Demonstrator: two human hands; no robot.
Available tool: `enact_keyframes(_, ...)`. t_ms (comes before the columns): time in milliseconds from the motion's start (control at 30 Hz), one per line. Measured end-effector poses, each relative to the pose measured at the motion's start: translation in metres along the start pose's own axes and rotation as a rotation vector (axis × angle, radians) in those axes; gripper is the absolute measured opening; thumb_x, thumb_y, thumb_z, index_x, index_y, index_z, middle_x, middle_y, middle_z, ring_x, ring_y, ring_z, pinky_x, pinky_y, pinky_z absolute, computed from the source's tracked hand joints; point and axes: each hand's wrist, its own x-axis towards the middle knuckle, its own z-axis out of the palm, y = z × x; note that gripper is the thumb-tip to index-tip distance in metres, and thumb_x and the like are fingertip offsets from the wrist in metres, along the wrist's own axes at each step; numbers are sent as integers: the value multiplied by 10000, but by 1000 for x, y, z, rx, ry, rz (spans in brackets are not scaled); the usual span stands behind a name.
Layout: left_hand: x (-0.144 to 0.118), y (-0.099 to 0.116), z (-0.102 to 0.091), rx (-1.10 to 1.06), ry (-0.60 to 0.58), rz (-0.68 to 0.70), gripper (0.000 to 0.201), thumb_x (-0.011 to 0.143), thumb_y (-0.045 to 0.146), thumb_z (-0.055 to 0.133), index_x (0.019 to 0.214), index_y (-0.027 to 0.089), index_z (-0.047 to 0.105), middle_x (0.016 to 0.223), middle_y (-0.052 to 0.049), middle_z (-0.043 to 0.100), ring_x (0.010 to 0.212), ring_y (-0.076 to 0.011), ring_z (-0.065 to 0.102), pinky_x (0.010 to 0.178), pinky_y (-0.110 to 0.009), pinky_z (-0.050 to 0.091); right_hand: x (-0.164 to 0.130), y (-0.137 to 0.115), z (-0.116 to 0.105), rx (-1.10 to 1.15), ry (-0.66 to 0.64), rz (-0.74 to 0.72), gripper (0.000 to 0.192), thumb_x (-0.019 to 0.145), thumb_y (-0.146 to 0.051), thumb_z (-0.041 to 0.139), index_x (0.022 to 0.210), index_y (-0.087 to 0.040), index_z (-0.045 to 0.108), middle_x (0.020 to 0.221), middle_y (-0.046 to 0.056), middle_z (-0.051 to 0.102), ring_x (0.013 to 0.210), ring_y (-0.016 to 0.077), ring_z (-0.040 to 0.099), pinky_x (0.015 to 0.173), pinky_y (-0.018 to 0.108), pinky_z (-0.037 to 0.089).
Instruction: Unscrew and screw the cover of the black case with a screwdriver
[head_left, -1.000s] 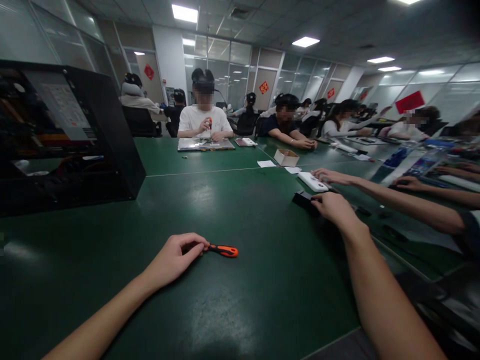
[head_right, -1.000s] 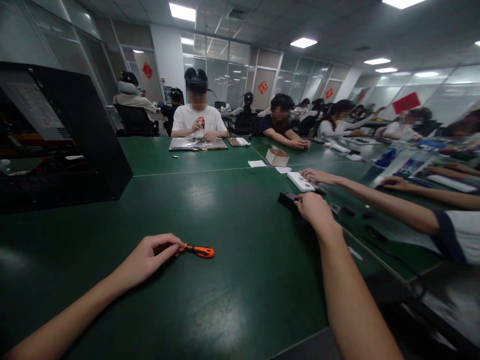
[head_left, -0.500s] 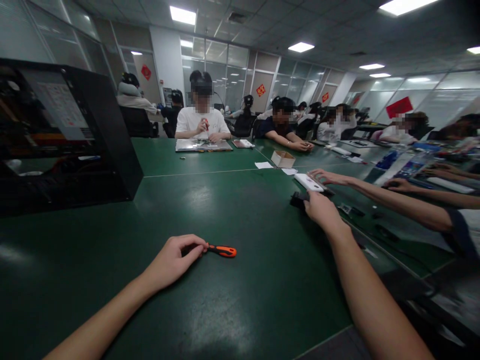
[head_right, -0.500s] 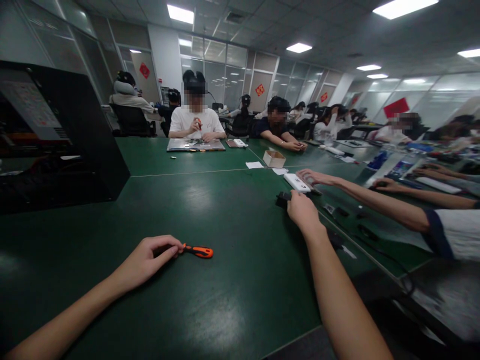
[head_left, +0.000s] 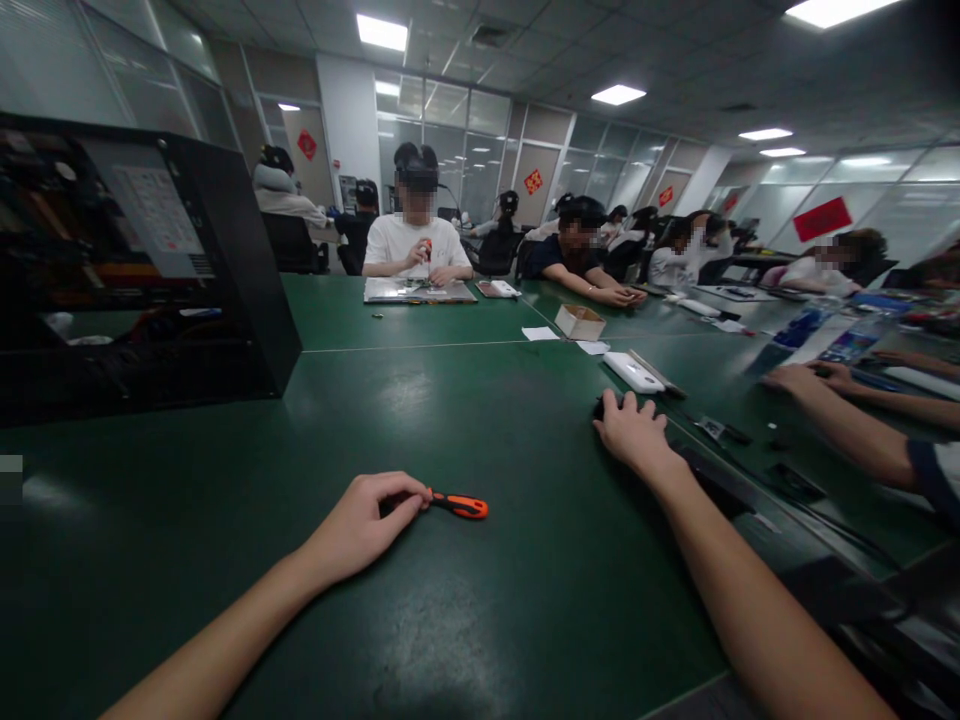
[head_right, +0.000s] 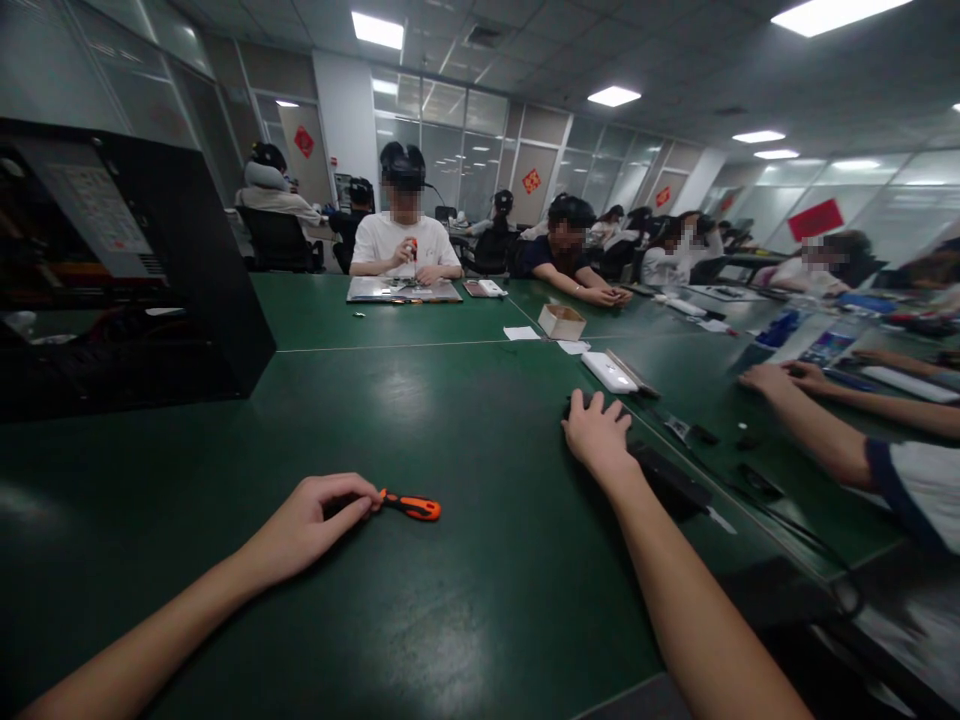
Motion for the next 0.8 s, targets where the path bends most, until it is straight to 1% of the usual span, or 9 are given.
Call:
enact_keyframes(100,-1,-3,0,3,1,10,232,953,294,560,976,201,771,974,-50,772,907,-215,702,838,-307,501,-2,-9,3,-3,33,23,492,1000,-231,316,1449,-51,407,1453,346,390,1305,526,423,960,693,378)
enact_keyframes(200,-1,-3,1,10,3,18,227,954,286,560,979,203,771,971,-46,772,903,-211,701,838,-306,499,-1,-12,4,6,67,13,483,965,-107,256,1401,-46,456,1440,335,412,1311,502,425,968,705,357)
enact_keyframes(267,-2,-1,1,11,3,23,228,955,279,557,977,203,771,966,-44,772,894,-208,701,835,-305,499,1,-10,2,24,82,-11,458,950,-84,279,1355,-50,489,1403,314,461,1297,460,453,983,670,371)
enact_keyframes(367,-3,0,2,13,8,37,227,956,273,555,970,203,770,958,-41,771,886,-204,701,834,-305,499,7,0,-4,73,84,-49,427,918,-70,357,1315,-73,513,1284,256,576,1217,348,544,993,527,430)
enact_keyframes(467,-4,0,2,13,25,60,223,959,269,555,966,203,767,946,-37,770,883,-201,703,832,-300,499,11,16,-12,110,126,-25,487,939,-150,404,1411,-35,417,1271,263,587,1191,320,565,983,441,447)
enact_keyframes(533,-4,-1,1,12,47,72,222,962,265,552,965,203,765,943,-36,769,886,-198,704,833,-297,499,12,26,-15,118,211,16,551,965,-250,418,1452,-1,356,1314,291,553,1246,363,518,995,468,437)
enact_keyframes(600,-4,-1,1,14,73,75,219,962,259,552,962,202,763,946,-36,768,892,-197,704,836,-295,500,12,30,-15,138,252,37,553,983,-344,415,1414,2,414,1324,295,547,1270,392,487,1003,493,431)
enact_keyframes(700,-4,-1,1,20,83,70,212,956,249,556,959,202,763,950,-36,768,894,-198,705,831,-293,502,14,29,-9,190,177,14,569,990,-482,419,1328,-41,538,1356,265,544,1263,380,501,998,470,450)
enact_keyframes(800,-4,-1,1,30,72,63,213,955,256,557,958,206,764,946,-34,769,887,-199,707,823,-296,505,19,24,-4,233,88,1,571,978,-550,433,1334,-130,583,1374,205,565,1258,364,524,962,468,476)
